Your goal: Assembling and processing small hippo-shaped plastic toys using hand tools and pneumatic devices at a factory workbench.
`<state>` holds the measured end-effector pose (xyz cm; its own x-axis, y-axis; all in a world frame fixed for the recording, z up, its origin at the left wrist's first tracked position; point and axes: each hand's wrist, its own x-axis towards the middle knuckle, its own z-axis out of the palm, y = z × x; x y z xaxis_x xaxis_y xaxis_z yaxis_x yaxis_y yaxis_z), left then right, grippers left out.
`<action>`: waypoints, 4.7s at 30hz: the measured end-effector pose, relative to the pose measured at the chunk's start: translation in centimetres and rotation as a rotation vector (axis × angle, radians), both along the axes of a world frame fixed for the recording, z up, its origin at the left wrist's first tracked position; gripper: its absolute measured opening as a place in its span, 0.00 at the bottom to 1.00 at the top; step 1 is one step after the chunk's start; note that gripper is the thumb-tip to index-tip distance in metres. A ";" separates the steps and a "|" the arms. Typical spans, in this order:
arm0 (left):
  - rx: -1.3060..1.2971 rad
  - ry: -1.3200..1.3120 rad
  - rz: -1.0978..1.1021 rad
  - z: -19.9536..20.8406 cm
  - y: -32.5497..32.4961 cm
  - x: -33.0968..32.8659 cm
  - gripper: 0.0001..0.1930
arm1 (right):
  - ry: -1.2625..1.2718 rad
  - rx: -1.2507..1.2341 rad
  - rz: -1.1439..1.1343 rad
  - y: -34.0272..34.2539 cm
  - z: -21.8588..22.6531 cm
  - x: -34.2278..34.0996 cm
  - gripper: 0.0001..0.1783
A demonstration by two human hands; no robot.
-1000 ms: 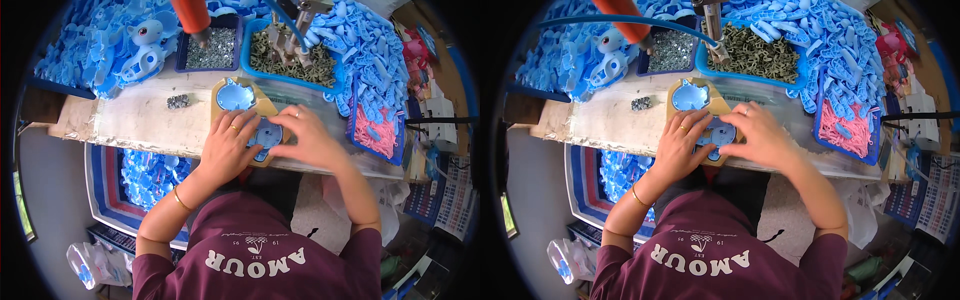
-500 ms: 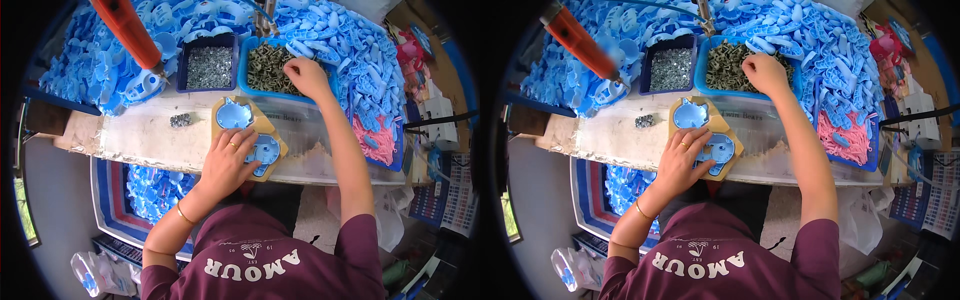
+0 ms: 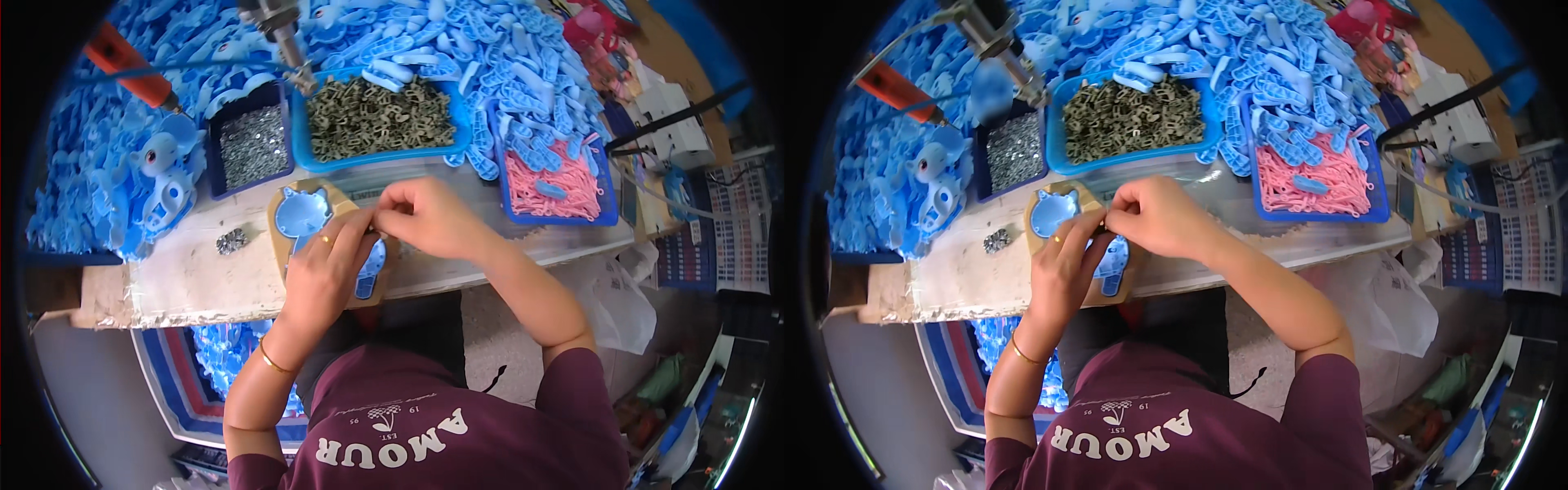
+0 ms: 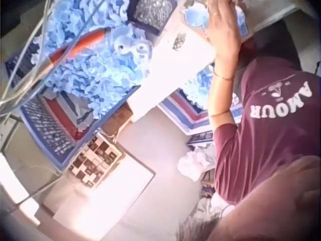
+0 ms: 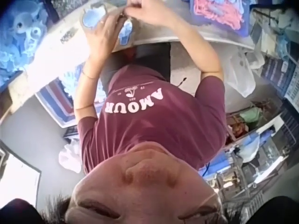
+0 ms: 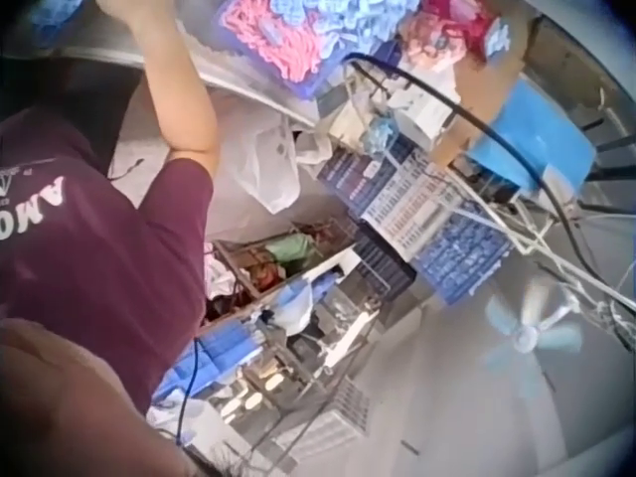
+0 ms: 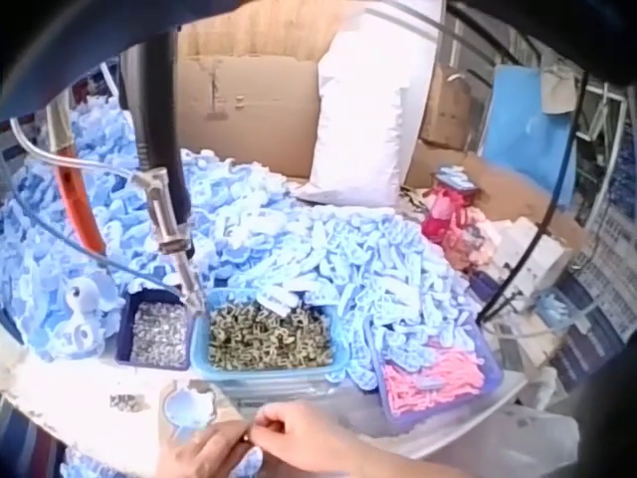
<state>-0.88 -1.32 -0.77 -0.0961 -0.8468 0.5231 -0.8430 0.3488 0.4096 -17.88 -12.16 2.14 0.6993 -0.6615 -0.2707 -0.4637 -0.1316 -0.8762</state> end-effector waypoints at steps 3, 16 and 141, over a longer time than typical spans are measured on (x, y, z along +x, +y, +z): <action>-0.008 0.140 -0.061 0.3 0.6 -0.8 0.13 | -0.162 0.285 0.054 0.3 -0.4 -3.3 0.14; 0.387 0.590 0.036 0.7 2.9 0.1 0.09 | 0.485 -0.918 -0.463 -10.0 -5.2 -27.3 0.15; 0.642 -0.228 0.397 -1.7 -11.4 15.9 0.11 | -0.505 -0.492 0.167 -3.7 7.8 15.6 0.27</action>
<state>15.00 -12.75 -2.51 0.2305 -0.9701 -0.0762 -0.9425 -0.2420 0.2306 -2.27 -15.86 9.99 0.7629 -0.4968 0.4138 0.0431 -0.5995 -0.7992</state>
